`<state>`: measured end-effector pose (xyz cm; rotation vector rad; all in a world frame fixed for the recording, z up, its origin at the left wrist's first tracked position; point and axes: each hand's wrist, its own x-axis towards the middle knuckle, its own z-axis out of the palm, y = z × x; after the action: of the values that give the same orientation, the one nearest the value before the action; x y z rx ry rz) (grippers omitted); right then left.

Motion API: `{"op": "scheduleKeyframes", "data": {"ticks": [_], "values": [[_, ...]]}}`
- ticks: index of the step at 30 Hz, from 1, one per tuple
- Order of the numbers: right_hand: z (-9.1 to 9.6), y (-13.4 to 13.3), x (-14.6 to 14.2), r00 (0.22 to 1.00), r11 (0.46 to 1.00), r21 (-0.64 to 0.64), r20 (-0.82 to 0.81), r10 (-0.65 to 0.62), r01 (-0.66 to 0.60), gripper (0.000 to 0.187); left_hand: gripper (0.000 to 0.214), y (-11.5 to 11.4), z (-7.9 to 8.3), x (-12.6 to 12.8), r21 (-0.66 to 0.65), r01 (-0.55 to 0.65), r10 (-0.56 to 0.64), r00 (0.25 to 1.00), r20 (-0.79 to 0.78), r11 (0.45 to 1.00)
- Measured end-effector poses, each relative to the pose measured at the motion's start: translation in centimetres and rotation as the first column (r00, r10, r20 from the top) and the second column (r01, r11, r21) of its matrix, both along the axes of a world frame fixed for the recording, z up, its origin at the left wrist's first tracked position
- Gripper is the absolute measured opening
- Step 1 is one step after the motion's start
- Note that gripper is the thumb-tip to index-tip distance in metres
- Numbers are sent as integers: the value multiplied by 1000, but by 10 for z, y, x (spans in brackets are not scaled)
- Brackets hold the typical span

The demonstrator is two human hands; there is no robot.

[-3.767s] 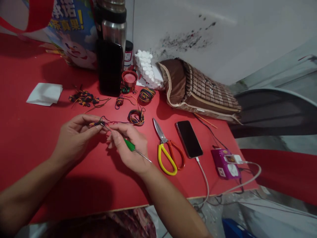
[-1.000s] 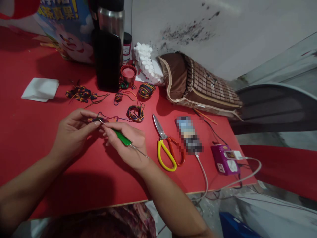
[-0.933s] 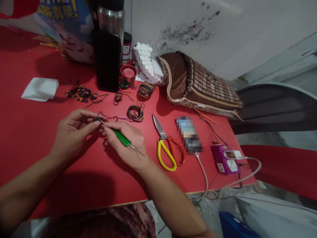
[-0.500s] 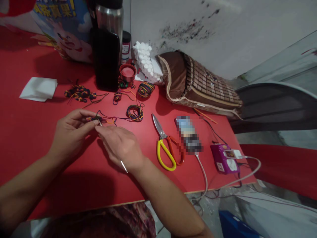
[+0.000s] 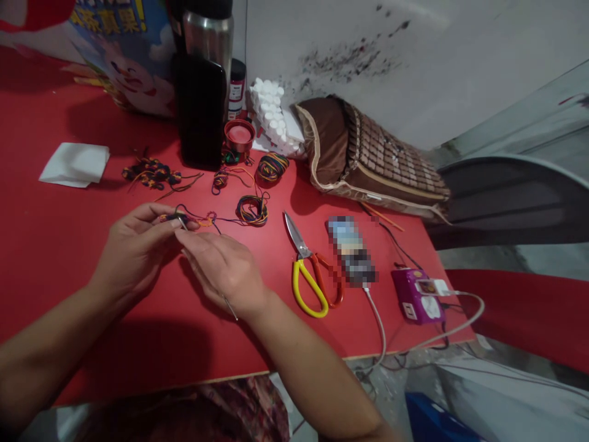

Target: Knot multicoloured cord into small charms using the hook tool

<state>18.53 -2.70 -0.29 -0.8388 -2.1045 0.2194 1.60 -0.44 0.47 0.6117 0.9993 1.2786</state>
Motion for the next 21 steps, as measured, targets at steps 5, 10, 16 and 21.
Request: {"op": "scheduleKeyframes", "data": {"ticks": [5, 10, 16, 21], "values": [[-3, 0, -1, 1000, 1000, 13, 12, 2, -2, 37, 17, -1, 2, 0, -27, 9, -9, 1000, 2, 1000], [-5, -2, -2, 999, 1000, -23, 35, 13, -12, 48, 18, -2, 1, 0, -22, 6, -6, 1000, -19, 1000], [-9, -3, -6, 998, 999, 15, 34, -46, 46, 49, 16, -4, 1, 3, -1, -23, 23, 999, -39, 1000], [-4, -2, -3, 999, 999, -40, -32, -28, 27, 41, 16, -4, 1, 2, -13, -13, 12, 1000, -29, 1000]]}}
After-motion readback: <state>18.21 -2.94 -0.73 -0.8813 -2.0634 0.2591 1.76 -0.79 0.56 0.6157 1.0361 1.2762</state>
